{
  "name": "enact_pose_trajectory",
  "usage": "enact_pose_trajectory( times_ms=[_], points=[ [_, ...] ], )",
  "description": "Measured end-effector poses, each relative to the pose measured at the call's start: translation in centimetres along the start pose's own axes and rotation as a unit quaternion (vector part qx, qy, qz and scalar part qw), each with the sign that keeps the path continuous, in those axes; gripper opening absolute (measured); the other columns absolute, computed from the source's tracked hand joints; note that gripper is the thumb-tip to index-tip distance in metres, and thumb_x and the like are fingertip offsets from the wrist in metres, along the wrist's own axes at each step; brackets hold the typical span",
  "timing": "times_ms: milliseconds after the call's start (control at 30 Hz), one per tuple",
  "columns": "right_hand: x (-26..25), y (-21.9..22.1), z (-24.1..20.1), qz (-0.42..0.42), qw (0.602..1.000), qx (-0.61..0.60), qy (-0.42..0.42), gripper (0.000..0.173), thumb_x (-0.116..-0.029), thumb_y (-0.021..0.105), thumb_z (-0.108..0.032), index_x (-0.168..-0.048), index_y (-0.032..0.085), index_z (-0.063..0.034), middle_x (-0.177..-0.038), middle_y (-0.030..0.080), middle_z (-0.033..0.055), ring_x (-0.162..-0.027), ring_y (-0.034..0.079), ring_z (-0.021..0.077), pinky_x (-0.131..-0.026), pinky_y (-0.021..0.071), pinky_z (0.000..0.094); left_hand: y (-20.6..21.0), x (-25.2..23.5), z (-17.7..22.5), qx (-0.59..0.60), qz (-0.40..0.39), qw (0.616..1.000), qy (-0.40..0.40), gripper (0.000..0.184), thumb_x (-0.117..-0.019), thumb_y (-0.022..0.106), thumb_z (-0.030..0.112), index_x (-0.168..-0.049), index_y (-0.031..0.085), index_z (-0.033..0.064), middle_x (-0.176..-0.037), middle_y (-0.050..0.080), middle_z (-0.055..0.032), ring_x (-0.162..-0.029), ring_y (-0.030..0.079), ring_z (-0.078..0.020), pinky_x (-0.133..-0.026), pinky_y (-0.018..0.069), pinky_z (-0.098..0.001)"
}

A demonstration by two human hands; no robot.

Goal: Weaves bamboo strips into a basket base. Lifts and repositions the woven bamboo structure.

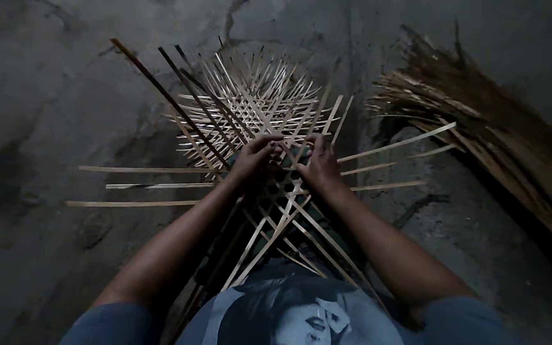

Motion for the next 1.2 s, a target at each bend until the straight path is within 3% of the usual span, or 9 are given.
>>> enact_pose_trajectory(
  times_ms=[167,433,600,733,800,867,967,1100,1200],
  points=[
    [-0.2,3.1,-3.2,-0.140,0.985,0.049,-0.093,0.063,-0.0890,0.079,-0.025,-0.143,0.051,-0.0085,-0.115,0.069,0.0174,-0.104,0.069,0.0372,-0.089,0.0562,0.0597,-3.2,1.1,-2.7,0.251,0.111,0.956,-0.107,0.031,-0.1133,0.030,0.030,-0.123,0.051,0.0100,-0.092,0.069,-0.0047,-0.076,0.068,-0.0131,-0.070,0.0581,-0.0266],
    [-1.4,3.3,-1.6,-0.163,0.982,-0.042,-0.084,0.056,-0.0895,0.078,-0.017,-0.140,0.055,-0.0113,-0.098,0.072,0.0090,-0.087,0.071,0.0246,-0.084,0.0598,0.0500,-3.0,0.3,-3.1,0.202,0.165,0.953,-0.154,0.025,-0.1120,0.037,0.024,-0.121,0.049,0.0045,-0.089,0.067,-0.0079,-0.072,0.069,-0.0160,-0.068,0.0593,-0.0300],
    [-2.9,4.6,-0.3,-0.255,0.958,-0.092,-0.089,0.029,-0.0989,0.069,-0.019,-0.126,0.069,-0.0111,-0.105,0.073,0.0101,-0.094,0.071,0.0229,-0.092,0.0573,0.0501,-2.0,-0.8,-2.5,-0.147,0.154,0.955,-0.204,0.031,-0.1096,0.044,0.018,-0.132,0.054,-0.0011,-0.098,0.071,-0.0131,-0.080,0.071,-0.0206,-0.076,0.0611,-0.0386],
    [-1.8,3.5,-0.2,-0.238,0.953,-0.165,-0.089,0.018,-0.0988,0.068,-0.013,-0.115,0.068,-0.0068,-0.101,0.072,0.0091,-0.089,0.070,0.0206,-0.085,0.0586,0.0457,1.3,-2.4,-1.8,-0.421,-0.018,0.881,-0.216,0.034,-0.1040,0.055,0.028,-0.131,0.066,0.0096,-0.121,0.069,-0.0223,-0.114,0.065,-0.0423,-0.096,0.0472,-0.0687],
    [-1.0,3.0,0.6,-0.231,0.945,-0.226,-0.043,0.017,-0.0977,0.068,-0.012,-0.114,0.069,-0.0097,-0.103,0.072,0.0068,-0.087,0.069,0.0181,-0.080,0.0594,0.0417,1.5,-2.9,-2.7,-0.330,-0.043,0.915,-0.230,0.040,-0.1060,0.052,0.037,-0.132,0.066,0.0109,-0.120,0.069,-0.0176,-0.111,0.065,-0.0334,-0.096,0.0497,-0.0610],
    [-1.0,2.9,1.1,-0.229,0.946,-0.229,-0.004,0.016,-0.0971,0.067,-0.012,-0.113,0.070,-0.0112,-0.105,0.072,0.0070,-0.090,0.070,0.0190,-0.082,0.0598,0.0433,1.0,-2.4,-2.7,-0.192,-0.017,0.957,-0.214,0.040,-0.1060,0.053,0.039,-0.124,0.066,0.0067,-0.103,0.068,-0.0125,-0.089,0.064,-0.0216,-0.081,0.0541,-0.0454],
    [-1.7,3.1,0.9,-0.193,0.966,-0.170,0.012,0.025,-0.0991,0.066,-0.020,-0.121,0.070,-0.0087,-0.111,0.072,0.0114,-0.098,0.070,0.0234,-0.092,0.0567,0.0492,0.8,-1.2,-1.4,-0.090,-0.024,0.991,-0.095,0.024,-0.1073,0.052,0.027,-0.108,0.064,0.0058,-0.083,0.059,0.0001,-0.070,0.055,-0.0063,-0.066,0.0495,-0.0244],
    [-2.1,3.0,0.5,-0.146,0.980,-0.132,0.030,0.026,-0.0900,0.077,-0.023,-0.112,0.071,-0.0101,-0.098,0.072,0.0093,-0.087,0.071,0.0225,-0.082,0.0595,0.0491,0.8,0.5,-0.1,-0.122,-0.064,0.989,-0.046,0.037,-0.1057,0.057,0.025,-0.142,0.062,0.0197,-0.102,0.072,-0.0042,-0.080,0.066,-0.0120,-0.072,0.0562,-0.0311],
    [-2.2,2.8,-0.1,-0.111,0.987,-0.119,-0.013,0.030,-0.0842,0.084,-0.021,-0.104,0.069,-0.0045,-0.097,0.071,0.0126,-0.090,0.070,0.0273,-0.085,0.0581,0.0527,-0.8,1.7,1.9,-0.091,0.002,0.996,-0.009,0.037,-0.1077,0.050,0.022,-0.143,0.060,0.0163,-0.106,0.071,-0.0050,-0.076,0.063,-0.0102,-0.067,0.0535,-0.0268]
  ],
)
Point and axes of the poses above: each hand's wrist, its own x-axis away from the middle knuckle, its own y-axis out of the palm, z = x × y, the point moved 8 cm from there along -x, towards the middle knuckle
